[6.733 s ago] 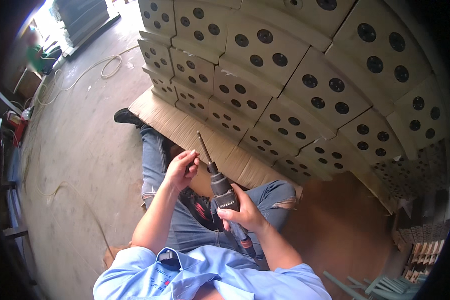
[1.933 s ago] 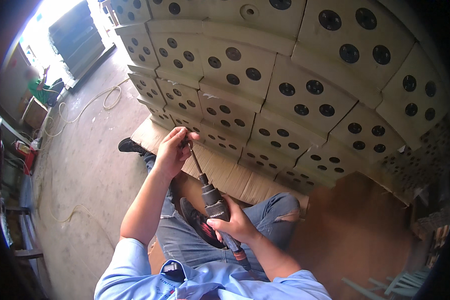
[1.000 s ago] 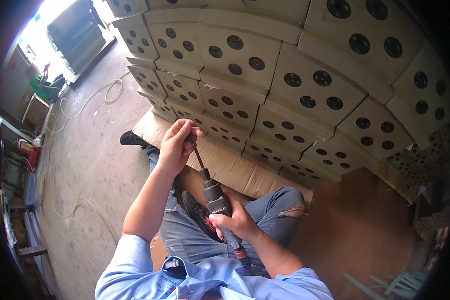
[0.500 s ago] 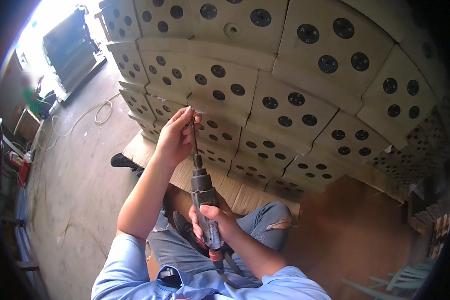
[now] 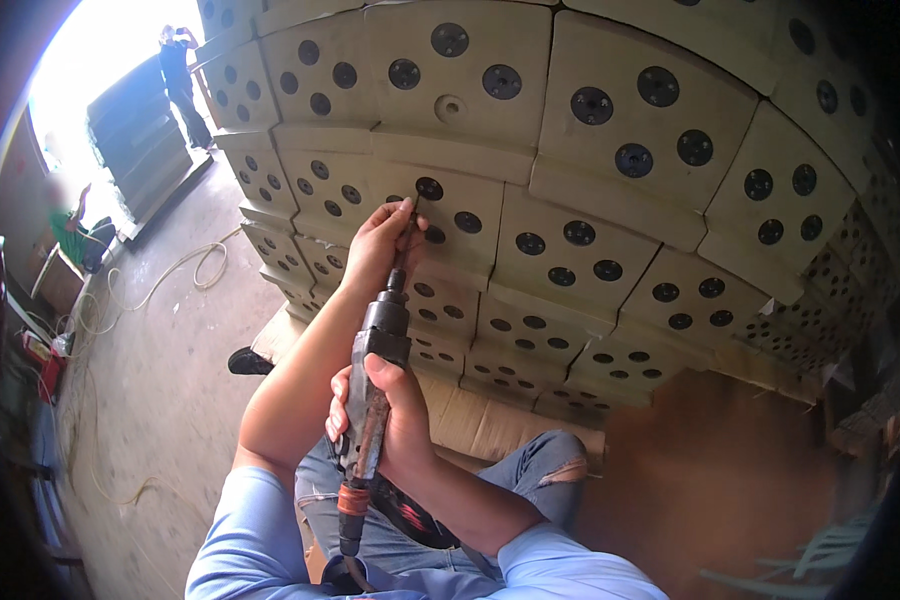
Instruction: The person sits on the floor and uses a corded drill to make holes in the pre-marked spots on stacked cardboard trays. The person repeatedly positions the drill, activates it, and drills into the trays.
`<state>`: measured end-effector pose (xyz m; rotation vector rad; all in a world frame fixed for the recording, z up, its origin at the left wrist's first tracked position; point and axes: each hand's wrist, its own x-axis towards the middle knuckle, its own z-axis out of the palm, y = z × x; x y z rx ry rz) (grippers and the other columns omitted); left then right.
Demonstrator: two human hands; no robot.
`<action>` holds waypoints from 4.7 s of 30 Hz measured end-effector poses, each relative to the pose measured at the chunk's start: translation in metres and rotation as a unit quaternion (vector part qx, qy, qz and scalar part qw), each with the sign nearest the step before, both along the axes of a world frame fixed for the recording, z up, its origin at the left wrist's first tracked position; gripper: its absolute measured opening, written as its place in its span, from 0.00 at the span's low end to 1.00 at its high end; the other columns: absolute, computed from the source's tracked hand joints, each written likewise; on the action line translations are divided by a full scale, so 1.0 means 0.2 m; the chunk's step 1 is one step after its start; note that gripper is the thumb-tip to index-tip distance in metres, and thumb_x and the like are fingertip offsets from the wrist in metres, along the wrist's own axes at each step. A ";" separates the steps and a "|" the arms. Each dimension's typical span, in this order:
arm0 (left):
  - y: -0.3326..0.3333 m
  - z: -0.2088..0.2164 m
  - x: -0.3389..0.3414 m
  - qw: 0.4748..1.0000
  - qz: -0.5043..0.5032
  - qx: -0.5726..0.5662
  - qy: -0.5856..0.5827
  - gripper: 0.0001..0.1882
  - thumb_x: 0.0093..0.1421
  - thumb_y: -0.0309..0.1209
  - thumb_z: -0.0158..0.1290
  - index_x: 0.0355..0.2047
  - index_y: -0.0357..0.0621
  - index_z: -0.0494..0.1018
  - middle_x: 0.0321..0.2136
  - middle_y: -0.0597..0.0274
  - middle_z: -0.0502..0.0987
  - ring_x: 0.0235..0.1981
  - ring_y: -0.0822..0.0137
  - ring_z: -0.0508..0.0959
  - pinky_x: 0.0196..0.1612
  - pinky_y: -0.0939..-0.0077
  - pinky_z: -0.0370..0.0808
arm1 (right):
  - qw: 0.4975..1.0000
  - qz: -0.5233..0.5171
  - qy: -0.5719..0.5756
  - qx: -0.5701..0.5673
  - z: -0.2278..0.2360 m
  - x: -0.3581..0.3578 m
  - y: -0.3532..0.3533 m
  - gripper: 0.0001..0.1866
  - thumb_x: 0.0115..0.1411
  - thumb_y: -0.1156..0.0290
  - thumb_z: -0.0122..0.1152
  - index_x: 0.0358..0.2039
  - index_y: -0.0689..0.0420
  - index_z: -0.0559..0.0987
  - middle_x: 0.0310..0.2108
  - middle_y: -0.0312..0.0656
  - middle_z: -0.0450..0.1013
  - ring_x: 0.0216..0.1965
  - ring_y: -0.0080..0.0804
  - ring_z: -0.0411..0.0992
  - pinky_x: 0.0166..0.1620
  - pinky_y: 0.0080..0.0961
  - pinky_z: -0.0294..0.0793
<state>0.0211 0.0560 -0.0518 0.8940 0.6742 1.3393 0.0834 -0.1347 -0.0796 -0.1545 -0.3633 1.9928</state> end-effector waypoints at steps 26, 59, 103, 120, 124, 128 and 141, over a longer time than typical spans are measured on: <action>0.06 -0.15 -0.11 0.982 0.142 -0.015 0.125 0.17 0.68 0.38 0.57 0.42 0.33 0.74 0.29 0.62 0.81 0.26 0.76 0.77 0.30 0.82 0.75 | 0.997 -0.011 0.074 0.007 0.23 -0.16 0.02 0.23 0.66 0.46 0.55 0.48 0.52 0.69 0.31 0.39 0.68 0.25 0.30 0.72 0.30 0.32 0.73; -0.31 -0.27 -0.51 0.974 0.130 -0.123 0.137 0.22 0.66 0.40 0.60 0.50 0.33 0.76 0.32 0.63 0.81 0.28 0.75 0.78 0.34 0.82 0.77 | 0.992 -0.100 0.074 0.027 0.28 -0.27 0.17 0.17 0.66 0.55 0.53 0.36 0.58 0.67 0.26 0.38 0.67 0.24 0.29 0.69 0.32 0.28 0.72; -0.33 -0.33 -0.50 0.979 0.156 -0.068 0.115 0.18 0.70 0.45 0.55 0.35 0.40 0.76 0.26 0.66 0.79 0.23 0.77 0.76 0.29 0.82 0.75 | 0.993 -0.097 0.053 0.034 0.16 -0.24 0.25 0.23 0.66 0.47 0.58 0.36 0.56 0.69 0.28 0.39 0.72 0.23 0.33 0.73 0.30 0.32 0.74; -0.32 -0.11 -0.46 0.998 0.055 -0.019 -0.025 0.10 0.71 0.37 0.54 0.37 0.44 0.72 0.27 0.71 0.72 0.17 0.83 0.60 0.16 0.87 0.53 | 0.999 -0.041 -0.011 0.010 0.06 -0.13 0.03 0.21 0.66 0.49 0.58 0.39 0.57 0.69 0.26 0.41 0.71 0.20 0.32 0.72 0.26 0.31 0.74; -0.28 0.03 -0.33 1.000 0.013 0.009 -0.025 0.11 0.71 0.38 0.54 0.36 0.43 0.72 0.27 0.71 0.71 0.16 0.83 0.61 0.17 0.86 0.52 | 0.993 0.027 -0.117 0.001 -0.04 0.09 -0.11 0.23 0.62 0.61 0.66 0.47 0.55 0.63 0.27 0.44 0.71 0.18 0.31 0.73 0.22 0.29 0.77; -0.26 0.05 -0.25 1.000 -0.007 0.010 -0.020 0.12 0.71 0.38 0.53 0.35 0.44 0.71 0.26 0.70 0.72 0.16 0.83 0.60 0.17 0.87 0.52 | 0.973 0.020 -0.218 0.068 -0.07 0.21 -0.12 0.25 0.58 0.64 0.67 0.47 0.58 0.63 0.27 0.44 0.70 0.16 0.30 0.73 0.19 0.28 0.77; -0.21 0.16 -0.22 0.982 -0.122 -0.007 0.142 0.14 0.71 0.38 0.54 0.31 0.42 0.71 0.22 0.72 0.68 0.15 0.83 0.58 0.16 0.86 0.51 | 0.977 0.039 -0.190 0.086 -0.13 0.39 -0.11 0.27 0.59 0.63 0.65 0.52 0.57 0.61 0.28 0.45 0.72 0.17 0.30 0.73 0.19 0.28 0.77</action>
